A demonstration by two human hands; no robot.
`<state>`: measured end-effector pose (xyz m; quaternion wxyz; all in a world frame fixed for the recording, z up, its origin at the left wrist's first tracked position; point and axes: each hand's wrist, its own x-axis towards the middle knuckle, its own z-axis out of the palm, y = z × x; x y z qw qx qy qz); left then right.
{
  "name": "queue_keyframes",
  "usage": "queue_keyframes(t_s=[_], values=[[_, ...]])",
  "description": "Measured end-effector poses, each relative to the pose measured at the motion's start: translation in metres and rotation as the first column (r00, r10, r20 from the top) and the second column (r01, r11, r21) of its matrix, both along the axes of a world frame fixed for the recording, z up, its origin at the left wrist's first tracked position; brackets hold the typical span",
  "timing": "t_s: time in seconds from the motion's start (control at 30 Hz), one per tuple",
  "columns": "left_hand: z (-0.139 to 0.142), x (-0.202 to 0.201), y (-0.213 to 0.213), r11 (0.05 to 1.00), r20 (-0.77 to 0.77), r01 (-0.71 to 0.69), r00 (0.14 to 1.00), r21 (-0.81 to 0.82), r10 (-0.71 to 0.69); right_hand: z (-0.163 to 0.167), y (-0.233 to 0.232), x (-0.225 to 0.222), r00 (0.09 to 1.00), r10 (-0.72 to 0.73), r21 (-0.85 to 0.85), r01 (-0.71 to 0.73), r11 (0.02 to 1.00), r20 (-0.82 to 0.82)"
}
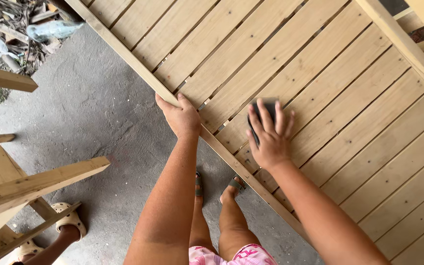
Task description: The person sands a wooden chair frame and seat using a sanding block. They smooth the edges and slats of the chair, moving systematically across the surface to prepare the wood.
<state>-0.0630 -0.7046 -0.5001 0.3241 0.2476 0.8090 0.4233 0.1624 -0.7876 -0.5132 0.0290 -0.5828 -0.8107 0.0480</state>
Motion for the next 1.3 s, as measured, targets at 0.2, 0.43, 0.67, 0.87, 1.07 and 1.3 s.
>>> queue_keyframes(t_s=[0.2, 0.43, 0.67, 0.87, 1.07, 1.3], values=[[-0.003, 0.0, 0.001, 0.999, -0.002, 0.003, 1.0, 0.052, -0.003, 0.041, -0.041, 0.015, 0.958, 0.286, -0.161, -0.288, 0.944, -0.031], [0.001, 0.001, 0.003, 1.0, -0.003, -0.025, 1.0, 0.012, 0.025, 0.015, 0.003, -0.014, 0.931, 0.362, -0.145, -0.365, 0.92, -0.042], [-0.001, 0.001, 0.002, 0.999, -0.001, -0.013, 1.0, 0.04, 0.013, 0.036, -0.031, 0.015, 0.904, 0.422, -0.219, -0.426, 0.878, -0.067], [0.0, 0.001, 0.002, 0.999, -0.037, -0.017, 0.999, 0.041, 0.018, 0.016, -0.002, -0.013, 0.926, 0.371, -0.104, -0.377, 0.92, -0.068], [0.006, 0.001, 0.001, 1.0, -0.024, -0.016, 1.0, 0.0, 0.016, 0.029, -0.023, -0.002, 0.922, 0.384, -0.189, -0.386, 0.903, -0.047], [0.01, 0.002, 0.003, 1.0, -0.043, -0.018, 0.999, 0.008, 0.019, 0.037, 0.016, -0.012, 0.965, 0.261, -0.202, -0.257, 0.945, -0.006]])
